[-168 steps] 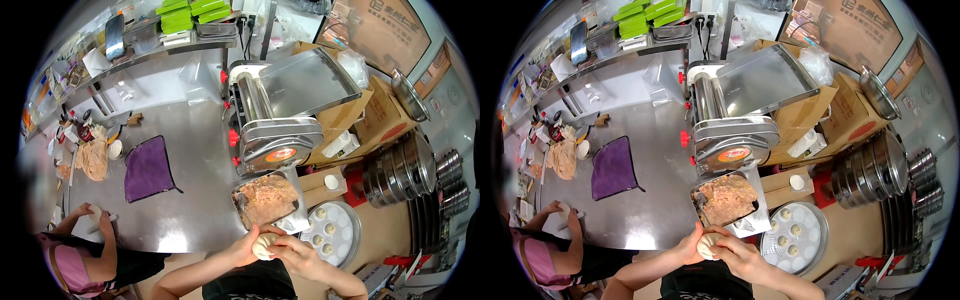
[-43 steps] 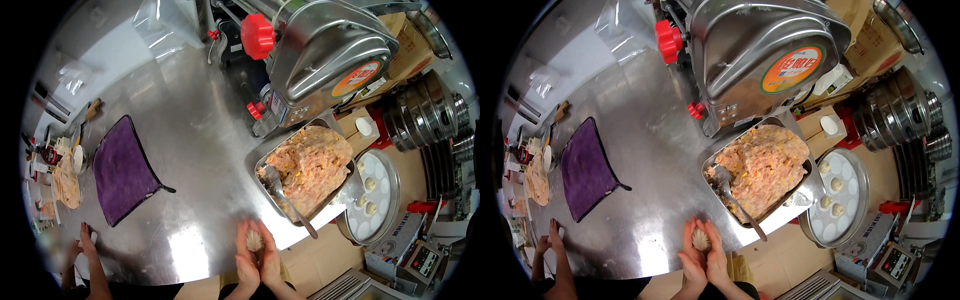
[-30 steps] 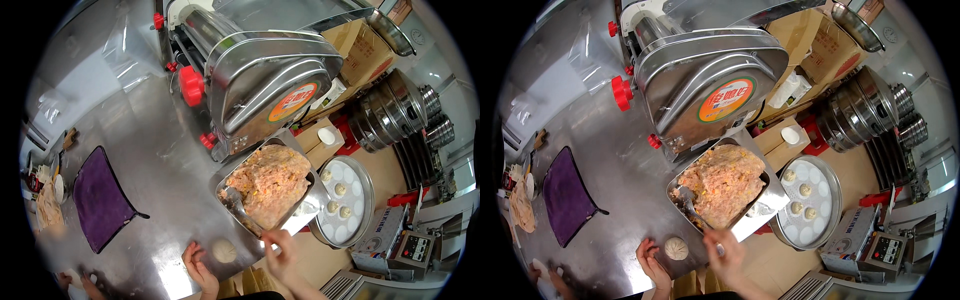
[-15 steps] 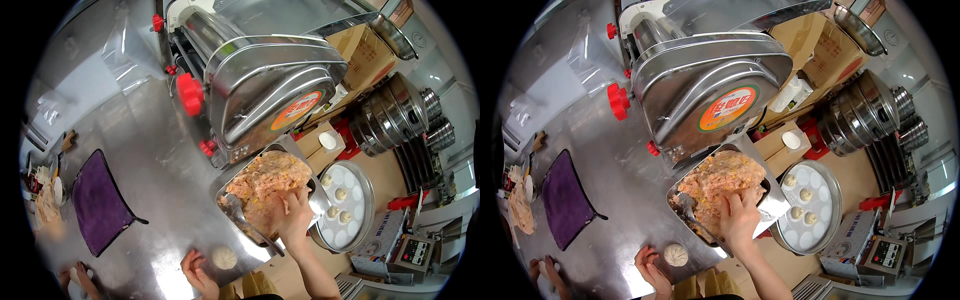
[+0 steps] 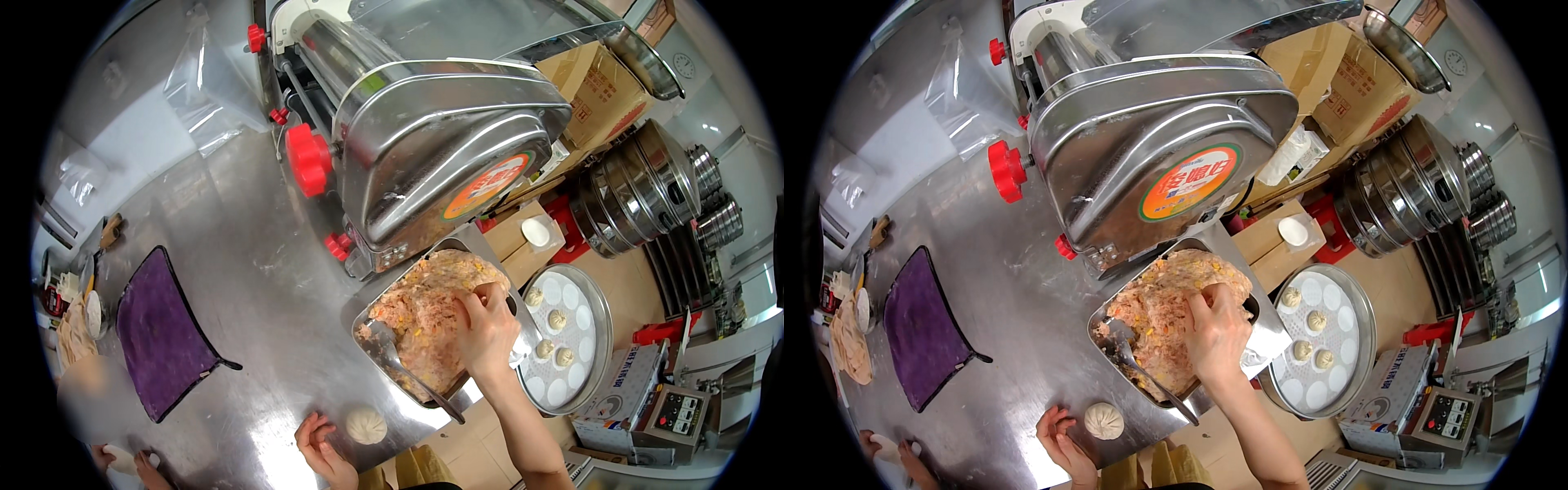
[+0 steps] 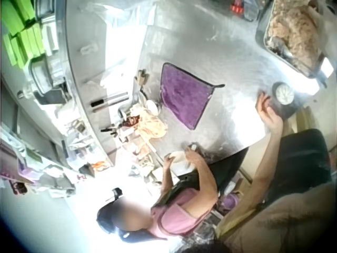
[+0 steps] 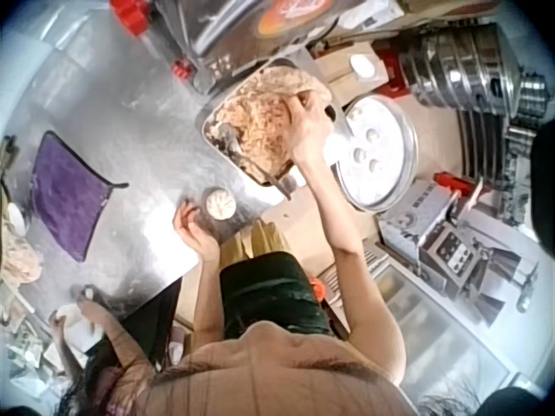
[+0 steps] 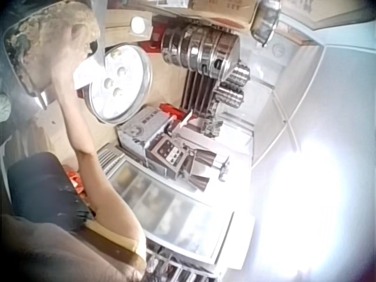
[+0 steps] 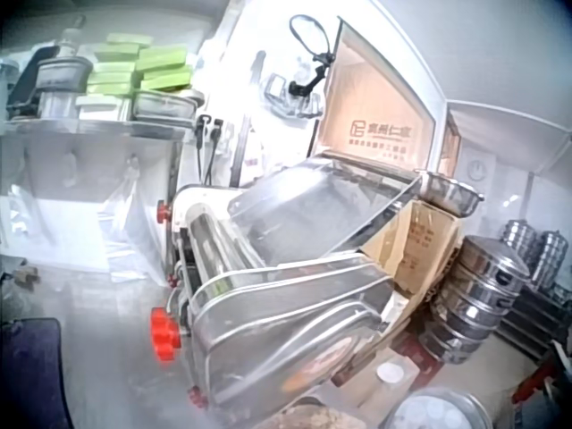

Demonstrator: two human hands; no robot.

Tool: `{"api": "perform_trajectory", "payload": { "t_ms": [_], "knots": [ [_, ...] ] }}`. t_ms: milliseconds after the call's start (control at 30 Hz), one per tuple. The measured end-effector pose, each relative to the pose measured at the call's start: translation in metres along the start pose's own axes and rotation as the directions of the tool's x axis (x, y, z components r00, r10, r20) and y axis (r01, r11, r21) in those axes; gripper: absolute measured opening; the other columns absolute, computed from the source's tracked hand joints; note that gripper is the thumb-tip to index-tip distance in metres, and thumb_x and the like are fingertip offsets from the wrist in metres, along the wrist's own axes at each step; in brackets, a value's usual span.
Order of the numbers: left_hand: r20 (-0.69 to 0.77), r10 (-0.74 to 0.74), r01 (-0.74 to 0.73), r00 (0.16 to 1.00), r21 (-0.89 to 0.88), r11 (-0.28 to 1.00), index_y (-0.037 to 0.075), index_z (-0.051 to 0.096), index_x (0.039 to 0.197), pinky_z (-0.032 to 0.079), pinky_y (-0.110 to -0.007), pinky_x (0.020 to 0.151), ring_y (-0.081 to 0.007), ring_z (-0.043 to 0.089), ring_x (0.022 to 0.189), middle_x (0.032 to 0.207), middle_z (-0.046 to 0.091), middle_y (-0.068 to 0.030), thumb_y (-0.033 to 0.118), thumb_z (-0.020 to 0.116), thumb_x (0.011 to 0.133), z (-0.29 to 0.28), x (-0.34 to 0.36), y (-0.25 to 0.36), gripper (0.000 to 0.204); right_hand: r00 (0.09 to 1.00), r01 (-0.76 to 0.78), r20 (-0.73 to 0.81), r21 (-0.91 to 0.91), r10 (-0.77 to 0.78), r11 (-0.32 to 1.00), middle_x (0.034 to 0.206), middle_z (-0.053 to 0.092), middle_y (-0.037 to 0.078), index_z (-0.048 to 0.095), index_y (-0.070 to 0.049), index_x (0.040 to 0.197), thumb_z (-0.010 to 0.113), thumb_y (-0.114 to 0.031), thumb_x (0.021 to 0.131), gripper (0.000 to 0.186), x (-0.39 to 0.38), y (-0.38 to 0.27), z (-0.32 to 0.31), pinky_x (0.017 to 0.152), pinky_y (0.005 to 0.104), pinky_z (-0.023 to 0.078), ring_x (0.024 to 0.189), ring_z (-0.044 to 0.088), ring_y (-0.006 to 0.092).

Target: The person repeatedly scoops meat filling onto round dough wrappers, pleats and seals each dumpling by hand, and places the finished dumplings into a steamer tray. A coworker rolls additional wrappers nearby.

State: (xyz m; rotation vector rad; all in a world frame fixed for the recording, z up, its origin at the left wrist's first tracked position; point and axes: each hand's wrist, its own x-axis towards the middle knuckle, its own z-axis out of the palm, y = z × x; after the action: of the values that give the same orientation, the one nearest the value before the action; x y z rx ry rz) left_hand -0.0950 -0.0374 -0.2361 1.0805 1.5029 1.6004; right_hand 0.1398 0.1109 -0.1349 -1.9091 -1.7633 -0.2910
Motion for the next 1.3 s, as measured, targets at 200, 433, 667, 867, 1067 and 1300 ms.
{"api": "perform_trajectory", "payload": {
  "t_ms": [200, 433, 667, 867, 1067, 1300],
  "knots": [
    [0.002, -0.001, 0.001, 1.000, -0.011, 1.000, -0.004, 0.040, 0.129, 0.044, -0.032, 0.085, -0.0216, 0.051, 0.106, 0.128, 0.048, -0.0169, 0.033, 0.040, 0.100, -0.001, -0.001, -0.001, 0.047, 1.000, 0.019, 0.006, -0.004, -0.019, 1.000, 0.084, 0.055, 0.006, 0.066, -0.008, 0.083, 0.073, -0.007, 0.073, 0.012, 0.001, 0.000, 0.001, 0.054, 0.0351, 0.048, 0.069, 0.061, 0.0225],
    [0.011, -0.007, 0.007, 1.000, 0.018, 1.000, -0.005, 0.040, 0.129, 0.045, -0.032, 0.085, -0.0221, 0.051, 0.106, 0.127, 0.047, -0.0176, 0.034, 0.040, 0.100, 0.000, 0.000, 0.004, 0.048, 1.000, 0.024, 0.020, 0.002, -0.024, 1.000, 0.084, 0.056, 0.007, 0.060, -0.006, 0.081, 0.072, -0.005, 0.070, 0.016, 0.001, -0.001, 0.003, 0.054, 0.0356, 0.048, 0.069, 0.061, 0.0243],
    [0.011, -0.009, 0.009, 1.000, 0.013, 1.000, -0.004, 0.040, 0.129, 0.045, -0.032, 0.085, -0.0225, 0.052, 0.106, 0.126, 0.048, -0.0177, 0.035, 0.040, 0.100, -0.001, 0.000, 0.004, 0.049, 0.986, -0.164, 0.069, 0.242, 0.151, 0.956, 0.083, 0.054, 0.007, 0.059, -0.006, 0.082, 0.073, -0.004, 0.070, 0.018, -0.022, -0.001, -0.010, 0.052, 0.0339, 0.044, 0.066, 0.059, 0.0216],
    [0.014, -0.014, 0.014, 1.000, 0.006, 1.000, -0.004, 0.041, 0.129, 0.045, -0.032, 0.085, -0.0228, 0.051, 0.107, 0.126, 0.048, -0.0175, 0.036, 0.040, 0.100, 0.001, 0.001, 0.005, 0.049, 0.716, -0.681, 0.499, 0.650, 0.488, 0.336, 0.085, 0.054, -0.001, 0.060, -0.002, 0.084, 0.067, -0.003, 0.082, 0.008, -0.022, 0.001, -0.027, 0.057, 0.0210, 0.038, 0.067, 0.050, 0.0066],
    [0.168, 0.120, -0.150, 0.978, 0.181, 0.972, -0.002, 0.044, 0.127, 0.042, -0.040, 0.093, -0.0298, 0.048, 0.115, 0.128, 0.042, -0.0191, 0.034, 0.061, 0.089, -0.016, -0.005, -0.001, 0.055, 0.679, -0.733, 0.706, 0.667, 0.202, 0.133, 0.088, 0.056, -0.001, 0.060, -0.003, 0.088, 0.061, 0.003, 0.086, 0.007, -0.070, -0.049, -0.051, 0.063, 0.0180, 0.041, 0.074, 0.052, 0.0046],
    [0.383, 0.226, -0.381, 0.896, 0.400, 0.834, 0.008, 0.065, 0.098, 0.043, -0.044, 0.088, -0.0340, 0.048, 0.106, 0.114, 0.052, -0.0104, 0.008, 0.080, 0.060, -0.011, -0.002, 0.025, 0.042, 0.640, -0.721, 0.769, 0.603, -0.005, 0.341, 0.091, 0.055, 0.002, 0.062, -0.001, 0.087, 0.067, 0.003, 0.081, 0.009, -0.140, -0.083, -0.024, 0.057, 0.0184, 0.039, 0.067, 0.049, 0.0043]
  ]
}}
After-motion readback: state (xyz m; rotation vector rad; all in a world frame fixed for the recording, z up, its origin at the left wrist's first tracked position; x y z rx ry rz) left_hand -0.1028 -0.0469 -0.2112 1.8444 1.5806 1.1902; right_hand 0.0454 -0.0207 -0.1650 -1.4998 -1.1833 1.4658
